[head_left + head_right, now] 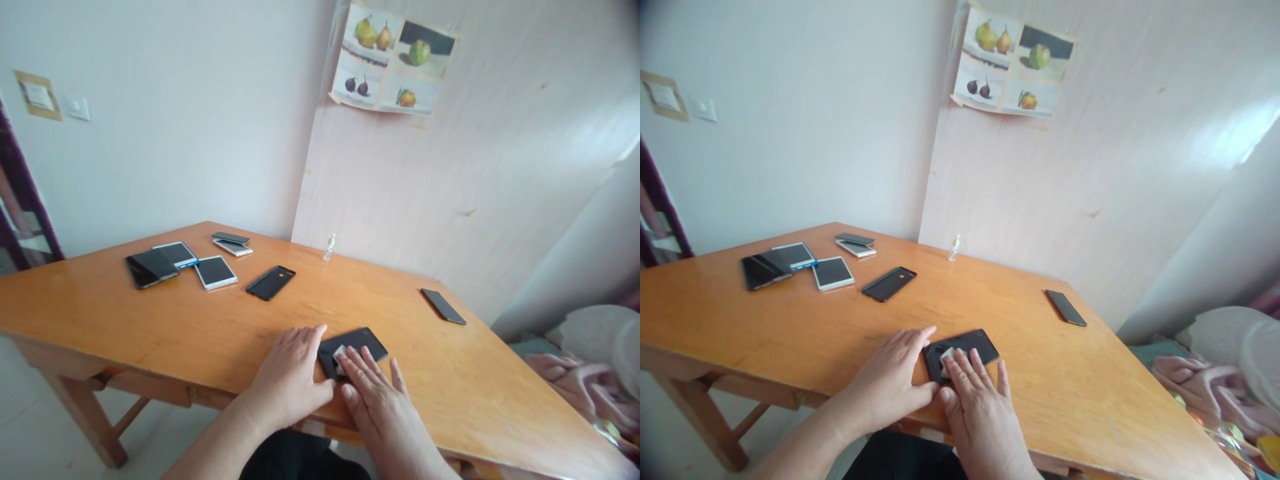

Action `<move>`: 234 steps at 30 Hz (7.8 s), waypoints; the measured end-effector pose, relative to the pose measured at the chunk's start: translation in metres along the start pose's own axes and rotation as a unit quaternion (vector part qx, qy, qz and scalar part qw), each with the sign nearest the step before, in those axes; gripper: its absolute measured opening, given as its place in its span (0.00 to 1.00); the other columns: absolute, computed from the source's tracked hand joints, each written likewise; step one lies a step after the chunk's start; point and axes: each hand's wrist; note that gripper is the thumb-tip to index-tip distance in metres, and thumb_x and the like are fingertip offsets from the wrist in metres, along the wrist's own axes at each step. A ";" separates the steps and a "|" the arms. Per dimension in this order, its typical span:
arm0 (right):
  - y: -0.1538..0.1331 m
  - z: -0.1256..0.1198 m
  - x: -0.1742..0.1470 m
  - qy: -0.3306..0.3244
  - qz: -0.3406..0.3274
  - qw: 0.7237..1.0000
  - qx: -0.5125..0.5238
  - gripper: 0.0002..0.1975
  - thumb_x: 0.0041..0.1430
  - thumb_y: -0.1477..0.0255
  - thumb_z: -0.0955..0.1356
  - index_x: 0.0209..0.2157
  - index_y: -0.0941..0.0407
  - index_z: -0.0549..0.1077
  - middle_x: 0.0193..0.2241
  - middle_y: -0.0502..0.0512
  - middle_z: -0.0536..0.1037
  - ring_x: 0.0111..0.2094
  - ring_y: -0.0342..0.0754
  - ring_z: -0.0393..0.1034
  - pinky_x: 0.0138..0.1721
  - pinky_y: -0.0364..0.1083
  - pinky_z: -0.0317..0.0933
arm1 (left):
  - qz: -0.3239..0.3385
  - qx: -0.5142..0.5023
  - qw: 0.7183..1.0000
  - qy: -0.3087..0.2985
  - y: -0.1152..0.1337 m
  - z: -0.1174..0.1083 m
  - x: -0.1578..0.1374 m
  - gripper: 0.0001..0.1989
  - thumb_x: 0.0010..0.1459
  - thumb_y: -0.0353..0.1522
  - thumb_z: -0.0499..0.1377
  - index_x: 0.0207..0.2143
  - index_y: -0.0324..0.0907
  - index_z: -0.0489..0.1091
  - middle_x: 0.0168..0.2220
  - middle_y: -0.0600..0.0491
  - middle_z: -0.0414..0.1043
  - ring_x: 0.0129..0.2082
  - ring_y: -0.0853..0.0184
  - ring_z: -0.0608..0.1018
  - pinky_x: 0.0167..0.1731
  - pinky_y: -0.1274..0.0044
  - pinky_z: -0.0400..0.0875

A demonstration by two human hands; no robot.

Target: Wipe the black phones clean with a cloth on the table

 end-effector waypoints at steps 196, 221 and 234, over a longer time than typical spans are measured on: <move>-0.014 -0.006 0.024 -0.031 -0.048 0.998 0.017 0.27 0.69 0.55 0.53 0.64 0.51 0.58 0.65 0.54 0.57 0.66 0.57 0.47 0.64 0.69 0.34 | -0.023 -0.025 0.999 -0.017 -0.005 0.002 0.001 0.43 0.47 0.33 0.61 0.65 0.40 0.48 0.57 0.42 0.65 0.56 0.54 0.66 0.57 0.64 0.57; -0.023 -0.014 0.040 -0.029 -0.029 0.999 0.018 0.25 0.70 0.59 0.52 0.63 0.49 0.60 0.65 0.53 0.58 0.66 0.52 0.48 0.65 0.66 0.34 | -0.029 -0.024 0.999 -0.016 -0.007 0.003 0.003 0.43 0.50 0.31 0.57 0.67 0.39 0.44 0.54 0.43 0.68 0.54 0.55 0.68 0.56 0.65 0.58; -0.016 -0.006 0.046 0.001 -0.022 0.999 0.023 0.25 0.70 0.59 0.51 0.62 0.49 0.62 0.64 0.54 0.61 0.66 0.53 0.48 0.65 0.67 0.32 | -0.040 -0.034 0.998 -0.024 -0.001 -0.002 0.003 0.43 0.50 0.33 0.58 0.66 0.38 0.46 0.54 0.42 0.69 0.54 0.55 0.69 0.57 0.65 0.57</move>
Point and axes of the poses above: each hand's wrist, its own x-axis towards the middle knuckle, its own z-axis out of the palm, y = z × x
